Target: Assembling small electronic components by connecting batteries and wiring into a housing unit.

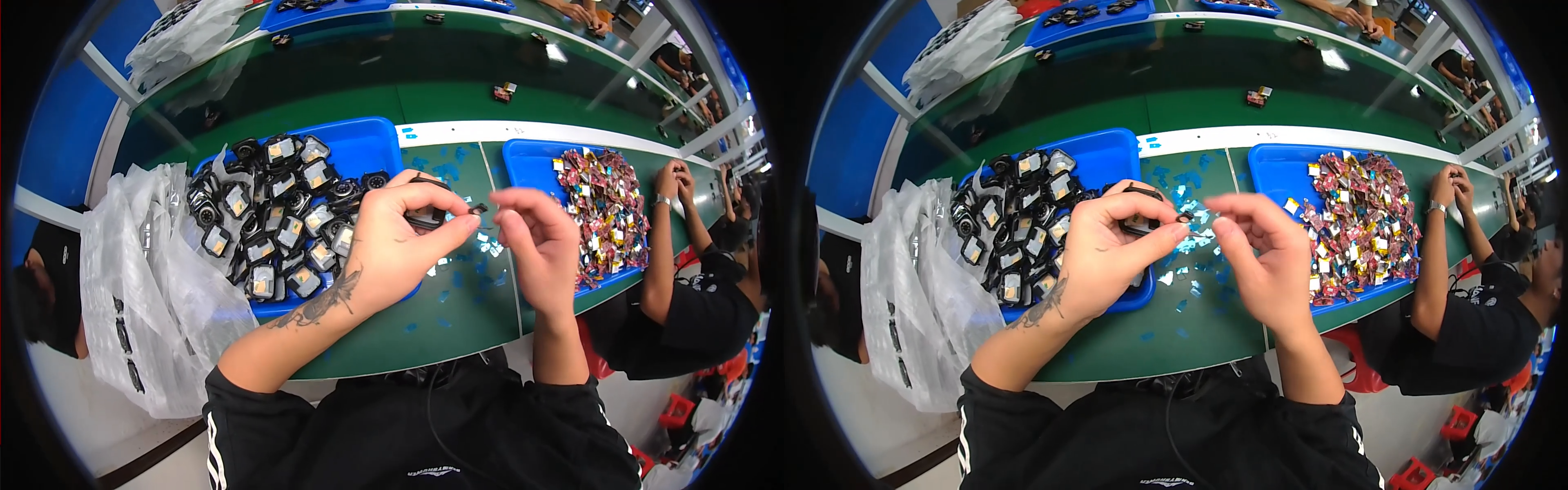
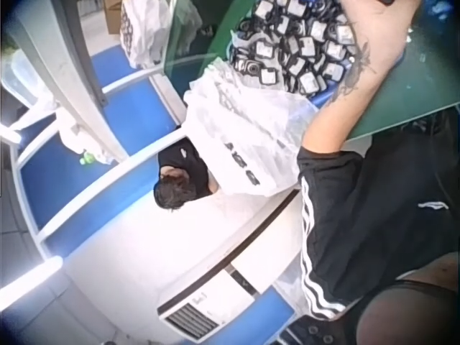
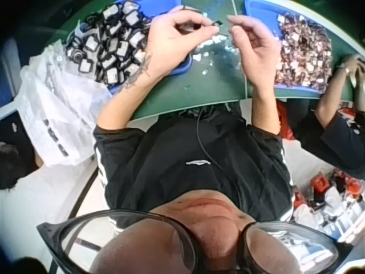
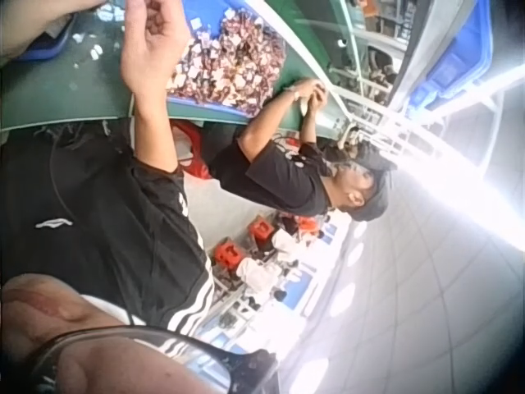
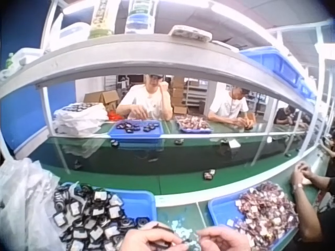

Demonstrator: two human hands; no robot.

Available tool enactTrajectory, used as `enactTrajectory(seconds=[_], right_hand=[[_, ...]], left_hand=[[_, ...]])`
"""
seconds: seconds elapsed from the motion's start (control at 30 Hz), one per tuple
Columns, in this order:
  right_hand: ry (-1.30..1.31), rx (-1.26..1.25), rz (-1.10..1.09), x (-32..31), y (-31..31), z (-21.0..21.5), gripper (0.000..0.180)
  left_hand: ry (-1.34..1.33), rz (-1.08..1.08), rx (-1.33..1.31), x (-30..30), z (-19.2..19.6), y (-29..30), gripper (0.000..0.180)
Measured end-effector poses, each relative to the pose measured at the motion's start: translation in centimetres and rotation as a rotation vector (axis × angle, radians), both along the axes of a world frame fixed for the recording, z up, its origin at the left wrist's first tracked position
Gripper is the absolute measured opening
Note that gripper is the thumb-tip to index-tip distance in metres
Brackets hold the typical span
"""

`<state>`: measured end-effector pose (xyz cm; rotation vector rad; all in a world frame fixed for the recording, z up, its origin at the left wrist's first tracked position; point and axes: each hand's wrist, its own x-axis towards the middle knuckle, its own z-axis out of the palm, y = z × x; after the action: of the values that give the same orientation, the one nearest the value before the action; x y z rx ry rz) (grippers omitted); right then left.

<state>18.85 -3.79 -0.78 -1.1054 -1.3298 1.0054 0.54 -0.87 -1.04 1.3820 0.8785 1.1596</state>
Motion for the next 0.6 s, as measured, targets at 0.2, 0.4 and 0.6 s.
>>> enactTrajectory(seconds=[0.2,0.4,0.6], right_hand=[[-0.066,0.205,0.076,-0.3,0.9,-0.7,0.011],[-0.076,0.067,0.206,0.8,0.4,-0.2,0.008],[0.114,-0.127,0.262,-0.2,0.3,-1.5,0.010]], left_hand=[[-0.086,-0.040,0.022,0.6,-0.1,-0.2,0.040],[0.285,-0.028,0.214,-0.6,0.9,-0.1,0.042],[0.510,-0.095,0.188,-1.1,3.0,-0.8,0.049]])
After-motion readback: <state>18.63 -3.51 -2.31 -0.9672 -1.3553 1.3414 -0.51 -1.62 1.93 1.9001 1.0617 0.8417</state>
